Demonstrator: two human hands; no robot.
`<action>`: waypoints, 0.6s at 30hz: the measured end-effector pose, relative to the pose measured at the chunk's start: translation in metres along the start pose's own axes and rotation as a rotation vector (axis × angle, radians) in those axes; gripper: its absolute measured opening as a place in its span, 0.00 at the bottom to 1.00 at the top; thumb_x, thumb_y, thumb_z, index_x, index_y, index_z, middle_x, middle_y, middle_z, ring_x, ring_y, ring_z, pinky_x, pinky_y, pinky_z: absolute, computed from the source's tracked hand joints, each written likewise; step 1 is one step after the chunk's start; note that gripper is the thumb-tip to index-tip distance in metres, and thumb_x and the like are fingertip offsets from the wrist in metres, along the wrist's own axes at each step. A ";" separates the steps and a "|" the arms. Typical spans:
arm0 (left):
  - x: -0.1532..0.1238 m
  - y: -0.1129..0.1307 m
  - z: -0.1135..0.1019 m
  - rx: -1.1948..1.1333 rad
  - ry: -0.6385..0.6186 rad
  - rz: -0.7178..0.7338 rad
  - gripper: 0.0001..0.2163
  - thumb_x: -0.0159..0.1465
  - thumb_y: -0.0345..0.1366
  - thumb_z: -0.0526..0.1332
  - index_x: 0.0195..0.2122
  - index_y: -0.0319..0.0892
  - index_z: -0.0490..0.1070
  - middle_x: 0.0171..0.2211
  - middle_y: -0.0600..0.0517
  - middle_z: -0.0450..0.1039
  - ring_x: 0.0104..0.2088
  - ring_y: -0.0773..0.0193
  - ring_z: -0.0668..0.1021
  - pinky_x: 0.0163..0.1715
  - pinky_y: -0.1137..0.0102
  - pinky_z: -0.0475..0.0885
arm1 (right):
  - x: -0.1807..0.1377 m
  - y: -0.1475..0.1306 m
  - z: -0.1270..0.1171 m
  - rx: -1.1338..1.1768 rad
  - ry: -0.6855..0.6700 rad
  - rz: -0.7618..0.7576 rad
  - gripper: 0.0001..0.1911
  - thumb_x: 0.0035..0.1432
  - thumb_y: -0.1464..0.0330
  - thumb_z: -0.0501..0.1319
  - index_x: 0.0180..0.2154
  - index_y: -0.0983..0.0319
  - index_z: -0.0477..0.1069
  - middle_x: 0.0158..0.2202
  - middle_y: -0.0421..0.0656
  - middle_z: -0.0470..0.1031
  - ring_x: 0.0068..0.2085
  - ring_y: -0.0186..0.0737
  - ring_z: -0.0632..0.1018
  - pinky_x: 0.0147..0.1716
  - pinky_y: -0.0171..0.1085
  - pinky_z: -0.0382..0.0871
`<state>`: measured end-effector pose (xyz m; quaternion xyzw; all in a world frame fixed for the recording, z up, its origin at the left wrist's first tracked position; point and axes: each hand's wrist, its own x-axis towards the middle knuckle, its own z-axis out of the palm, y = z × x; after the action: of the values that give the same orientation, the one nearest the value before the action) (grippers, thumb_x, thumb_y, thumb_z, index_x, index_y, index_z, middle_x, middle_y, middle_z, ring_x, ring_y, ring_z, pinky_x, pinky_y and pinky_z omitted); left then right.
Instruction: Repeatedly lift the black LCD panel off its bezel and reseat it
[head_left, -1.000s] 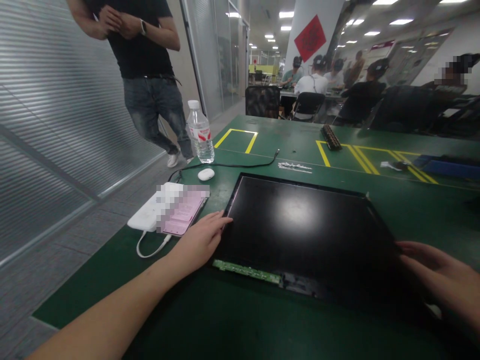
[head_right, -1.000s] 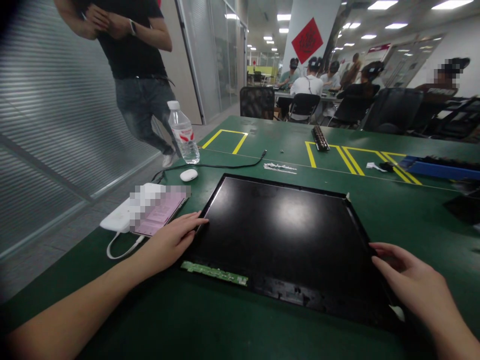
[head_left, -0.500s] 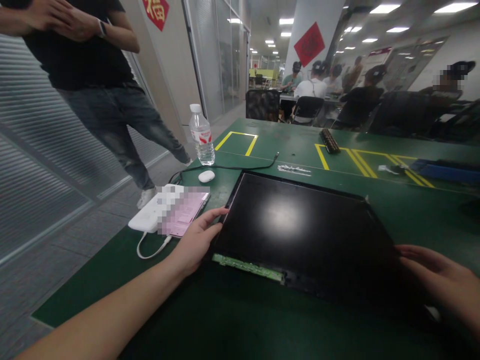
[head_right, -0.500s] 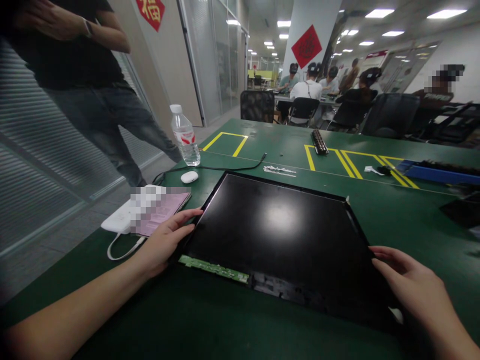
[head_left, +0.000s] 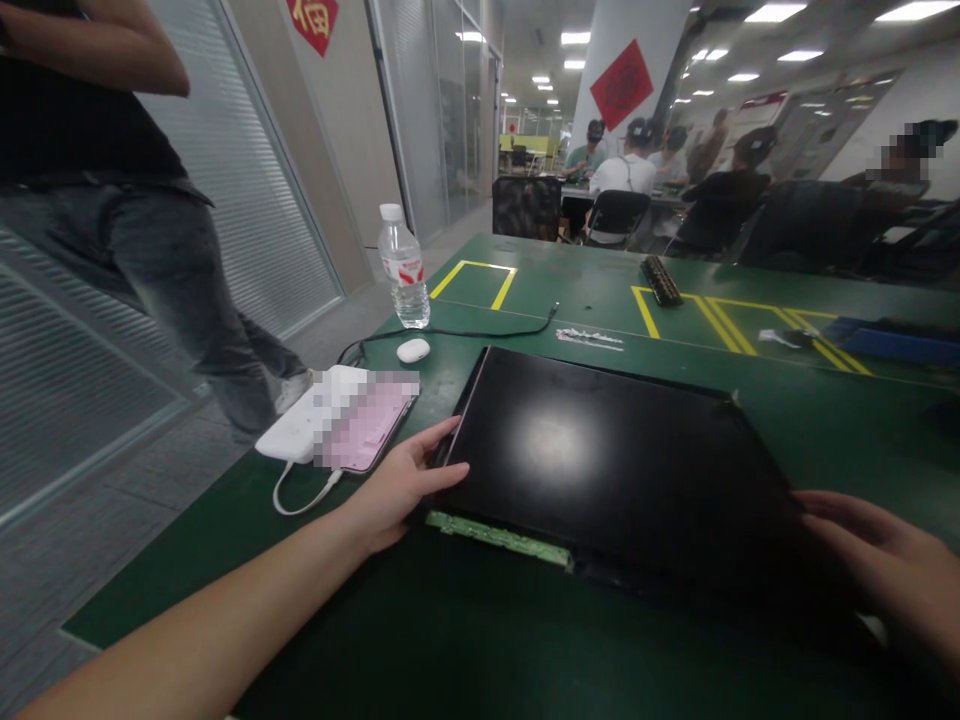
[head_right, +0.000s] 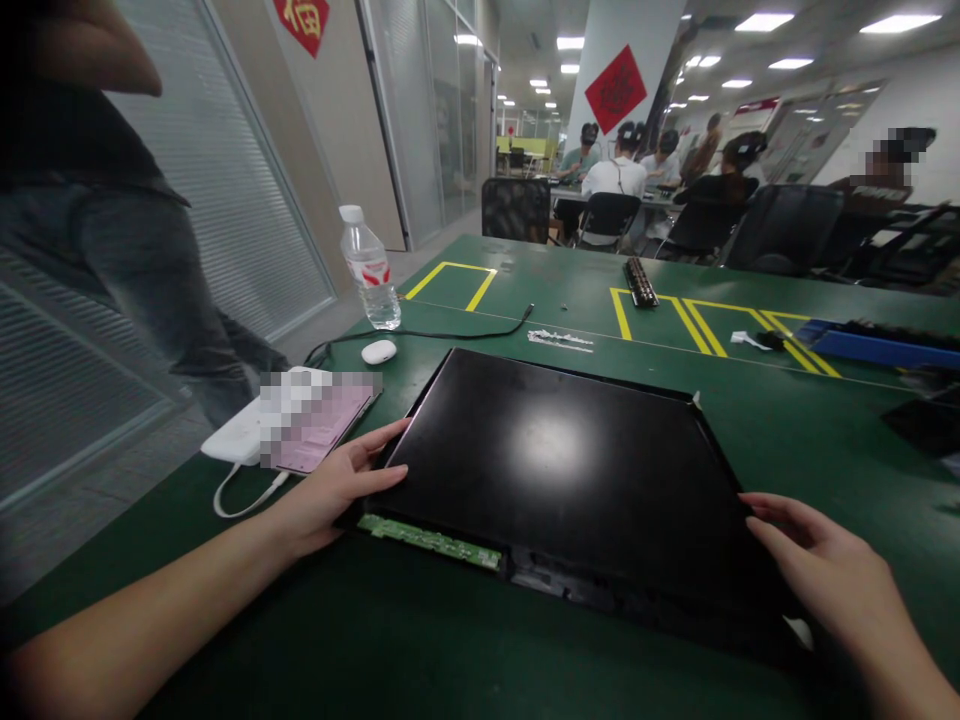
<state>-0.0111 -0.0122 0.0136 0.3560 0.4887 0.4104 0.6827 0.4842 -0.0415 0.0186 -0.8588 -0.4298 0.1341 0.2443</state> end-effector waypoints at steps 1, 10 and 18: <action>0.000 0.002 0.000 -0.020 -0.024 -0.017 0.44 0.54 0.31 0.80 0.73 0.46 0.69 0.61 0.43 0.85 0.56 0.47 0.88 0.55 0.57 0.84 | -0.001 -0.004 -0.002 0.035 -0.045 0.082 0.26 0.32 0.45 0.61 0.32 0.49 0.82 0.34 0.49 0.87 0.35 0.66 0.86 0.31 0.55 0.79; -0.003 0.005 0.000 -0.056 0.003 0.022 0.41 0.51 0.32 0.84 0.68 0.45 0.76 0.61 0.45 0.86 0.59 0.43 0.86 0.57 0.58 0.82 | 0.001 -0.005 0.003 0.083 -0.071 0.115 0.26 0.24 0.45 0.61 0.30 0.46 0.81 0.38 0.48 0.87 0.43 0.69 0.84 0.48 0.59 0.73; -0.006 0.011 -0.002 -0.003 -0.003 0.129 0.37 0.52 0.37 0.85 0.65 0.46 0.80 0.66 0.45 0.82 0.69 0.40 0.77 0.64 0.56 0.77 | 0.009 0.010 0.009 0.061 -0.101 0.091 0.28 0.30 0.44 0.63 0.35 0.47 0.83 0.39 0.48 0.88 0.40 0.65 0.86 0.39 0.57 0.77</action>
<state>-0.0167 -0.0127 0.0245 0.3861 0.4631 0.4539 0.6561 0.4921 -0.0365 0.0056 -0.8617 -0.3980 0.2013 0.2421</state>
